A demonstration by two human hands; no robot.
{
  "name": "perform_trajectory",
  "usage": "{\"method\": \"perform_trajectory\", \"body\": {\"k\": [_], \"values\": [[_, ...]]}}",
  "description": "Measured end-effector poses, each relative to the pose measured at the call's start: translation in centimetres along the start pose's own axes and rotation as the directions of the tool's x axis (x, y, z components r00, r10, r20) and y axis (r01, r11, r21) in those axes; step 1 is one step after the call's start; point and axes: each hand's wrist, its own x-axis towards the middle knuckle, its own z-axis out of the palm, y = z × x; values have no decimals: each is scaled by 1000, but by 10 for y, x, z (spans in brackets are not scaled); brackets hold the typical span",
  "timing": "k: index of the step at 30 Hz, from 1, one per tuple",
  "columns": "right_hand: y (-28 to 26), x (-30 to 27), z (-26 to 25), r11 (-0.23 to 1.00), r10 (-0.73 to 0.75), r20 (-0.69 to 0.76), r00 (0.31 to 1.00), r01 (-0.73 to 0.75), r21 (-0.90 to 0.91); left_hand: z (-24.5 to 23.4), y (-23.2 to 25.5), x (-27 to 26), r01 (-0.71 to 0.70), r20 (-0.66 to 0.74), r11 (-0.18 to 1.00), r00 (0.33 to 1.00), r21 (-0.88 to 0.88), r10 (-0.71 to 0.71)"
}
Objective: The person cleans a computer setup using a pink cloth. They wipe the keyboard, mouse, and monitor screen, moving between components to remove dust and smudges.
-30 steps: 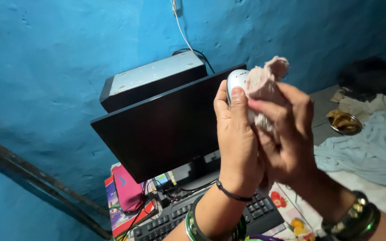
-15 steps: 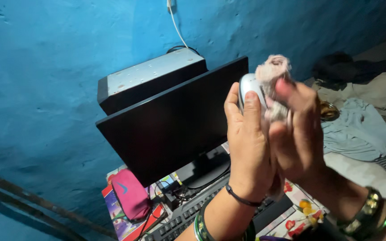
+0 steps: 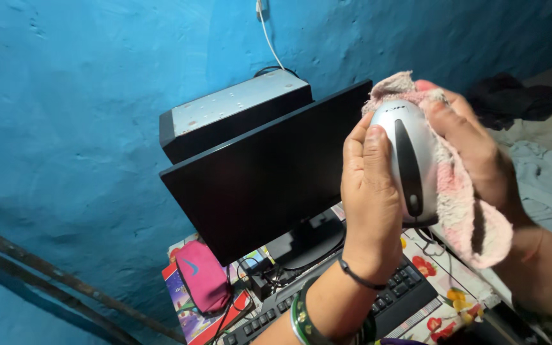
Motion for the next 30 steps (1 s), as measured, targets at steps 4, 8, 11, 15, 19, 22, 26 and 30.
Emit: {"method": "perform_trajectory", "body": {"k": [4, 8, 11, 15, 19, 22, 26, 30], "values": [[18, -9, -2, 999, -20, 50, 999, 21, -24, -2, -3, 8, -87, -170, 981, 978, 173, 117], [37, -11, -29, 997, -63, 180, 982, 70, -31, 2, -11, 18, -178, -205, 955, 952, 235, 228], [39, 11, -66, 961, -70, 156, 985, 108, -253, 15, -23, 16, -58, -262, 955, 955, 291, 138], [33, 30, -99, 946, -136, 157, 978, 175, -273, 28, -38, 14, -62, -190, 956, 974, 285, 120], [24, 29, -118, 752, -346, 130, 929, 357, -554, 31, -61, 21, 96, -265, 991, 962, 89, -69], [25, 31, -135, 674, -379, 200, 903, 418, -609, 25, -91, 24, 179, -316, 981, 938, 80, -146], [28, 41, -176, 414, -332, 340, 880, 460, -786, 17, -139, 20, 325, -370, 943, 887, 76, -276], [36, 56, -228, 220, -107, 305, 946, 321, -921, 10, -183, 16, 514, -431, 857, 764, -43, -480]]}}
